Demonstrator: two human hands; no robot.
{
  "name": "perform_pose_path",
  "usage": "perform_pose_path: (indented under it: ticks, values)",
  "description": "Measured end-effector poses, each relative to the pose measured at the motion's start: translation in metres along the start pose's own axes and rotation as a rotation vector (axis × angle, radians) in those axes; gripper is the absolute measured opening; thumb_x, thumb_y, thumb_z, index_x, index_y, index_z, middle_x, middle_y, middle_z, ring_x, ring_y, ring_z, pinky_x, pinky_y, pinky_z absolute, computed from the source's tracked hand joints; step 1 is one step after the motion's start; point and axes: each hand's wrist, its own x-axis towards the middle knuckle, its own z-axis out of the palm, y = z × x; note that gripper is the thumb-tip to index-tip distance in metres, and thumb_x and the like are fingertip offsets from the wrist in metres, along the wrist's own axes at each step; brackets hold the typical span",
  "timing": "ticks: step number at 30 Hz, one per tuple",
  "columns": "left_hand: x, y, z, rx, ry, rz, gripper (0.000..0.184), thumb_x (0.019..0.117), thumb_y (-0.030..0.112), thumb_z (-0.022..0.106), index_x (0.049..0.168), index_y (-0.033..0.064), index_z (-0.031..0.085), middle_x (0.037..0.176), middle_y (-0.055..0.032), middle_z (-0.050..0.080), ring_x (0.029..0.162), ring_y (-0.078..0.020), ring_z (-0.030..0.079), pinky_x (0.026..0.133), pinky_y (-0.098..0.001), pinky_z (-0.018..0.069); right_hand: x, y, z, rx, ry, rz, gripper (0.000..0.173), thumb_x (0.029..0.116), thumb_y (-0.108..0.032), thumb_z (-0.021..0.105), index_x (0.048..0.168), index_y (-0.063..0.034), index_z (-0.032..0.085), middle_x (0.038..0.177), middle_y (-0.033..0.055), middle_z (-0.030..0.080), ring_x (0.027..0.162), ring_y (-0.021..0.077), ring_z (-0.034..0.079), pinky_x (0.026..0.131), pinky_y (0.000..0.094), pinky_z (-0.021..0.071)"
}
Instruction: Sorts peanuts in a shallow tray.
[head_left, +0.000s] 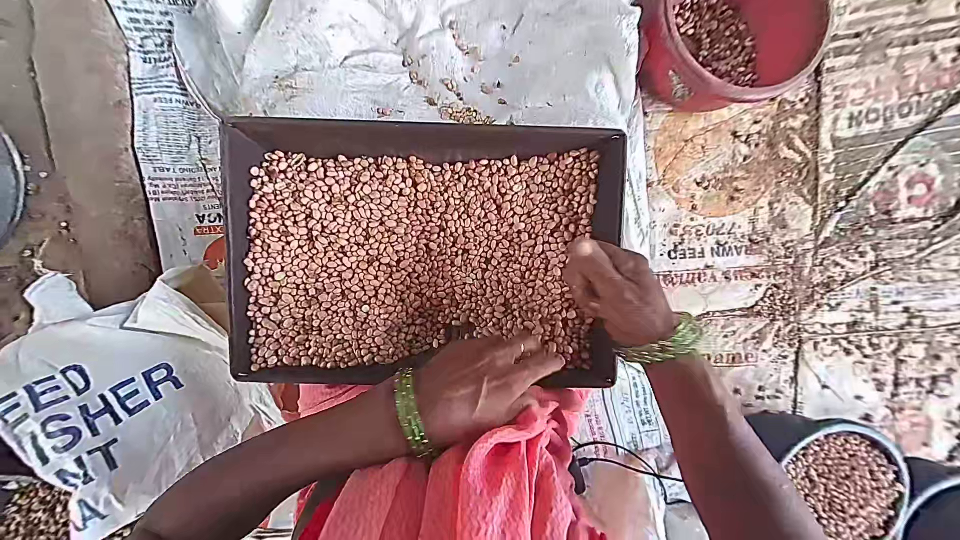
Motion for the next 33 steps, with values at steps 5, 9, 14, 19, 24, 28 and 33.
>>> perform_pose_path:
  ticks: [5, 9, 14, 19, 24, 28, 33]
  values:
    - [-0.044, -0.018, 0.007, -0.001, 0.095, 0.064, 0.036, 0.1085, 0.031, 0.047, 0.13, 0.0097, 0.067, 0.124, -0.012, 0.07, 0.116, -0.0283, 0.067, 0.094, -0.0445, 0.0559, 0.022, 0.008, 0.04, -0.953, -0.124, -0.195, 0.024, 0.1075, -0.02, 0.05, 0.115, -0.0057, 0.068, 0.08, 0.019, 0.069, 0.069, 0.0416, 0.07, 0.056, 0.0584, 0.0533]
    - [-0.072, -0.029, 0.009, 0.034, 0.221, -0.018, 0.037, 0.1079, 0.033, 0.047, 0.129, 0.0108, 0.067, 0.124, -0.01, 0.071, 0.115, -0.0254, 0.068, 0.095, -0.0414, 0.0557, 0.037, -0.005, 0.065, -1.242, -0.316, -0.054, 0.026, 0.1101, -0.018, 0.044, 0.121, -0.0029, 0.062, 0.09, 0.0227, 0.07, 0.078, 0.046, 0.071, 0.062, 0.0572, 0.0532]
    - [-0.091, -0.035, 0.02, 0.026, 0.254, -0.028, 0.034, 0.1086, 0.029, 0.046, 0.124, 0.0101, 0.069, 0.12, -0.0081, 0.072, 0.114, -0.0232, 0.068, 0.096, -0.0388, 0.0551, 0.042, -0.01, 0.074, -1.319, -0.324, -0.008, 0.025, 0.1074, -0.008, 0.045, 0.126, 0.0034, 0.056, 0.094, 0.0287, 0.068, 0.082, 0.0518, 0.069, 0.062, 0.06, 0.0525]
    - [-0.098, -0.039, 0.017, 0.1, 0.231, -0.076, 0.036, 0.1084, 0.034, 0.045, 0.123, 0.013, 0.07, 0.121, -0.0045, 0.072, 0.114, -0.0203, 0.068, 0.096, -0.0386, 0.0552, 0.044, -0.019, 0.08, -1.362, -0.302, 0.135, 0.027, 0.1095, -0.014, 0.044, 0.128, 0.0038, 0.054, 0.095, 0.0289, 0.068, 0.087, 0.0518, 0.069, 0.066, 0.0597, 0.051]
    - [-0.111, -0.045, 0.01, 0.255, 0.249, -0.192, 0.037, 0.1068, 0.037, 0.046, 0.115, 0.0142, 0.074, 0.112, -0.0056, 0.074, 0.101, -0.0228, 0.072, 0.083, -0.0417, 0.0594, 0.046, -0.023, 0.081, -1.374, -0.359, 0.164, 0.024, 0.1062, -0.005, 0.043, 0.127, 0.0036, 0.052, 0.095, 0.0288, 0.068, 0.09, 0.0521, 0.068, 0.068, 0.0596, 0.0505]
    - [-0.115, -0.05, -0.011, 0.363, 0.355, -0.383, 0.039, 0.1072, 0.036, 0.046, 0.119, 0.0092, 0.072, 0.107, -0.0149, 0.072, 0.092, -0.0352, 0.072, 0.071, -0.0549, 0.0582, 0.051, -0.017, 0.071, -1.294, -0.326, 0.162, 0.028, 0.11, -0.018, 0.038, 0.123, 0.0008, 0.054, 0.096, 0.029, 0.069, 0.096, 0.0529, 0.068, 0.073, 0.0629, 0.051]
    - [-0.11, -0.046, -0.022, 0.367, 0.37, -0.42, 0.042, 0.1077, 0.039, 0.042, 0.124, 0.0126, 0.07, 0.108, -0.0113, 0.071, 0.093, -0.0313, 0.071, 0.072, -0.0524, 0.0562, 0.049, -0.013, 0.072, -1.33, -0.378, 0.081, 0.025, 0.1106, -0.017, 0.039, 0.12, 0.0, 0.054, 0.091, 0.027, 0.068, 0.089, 0.0512, 0.069, 0.068, 0.0599, 0.0511]
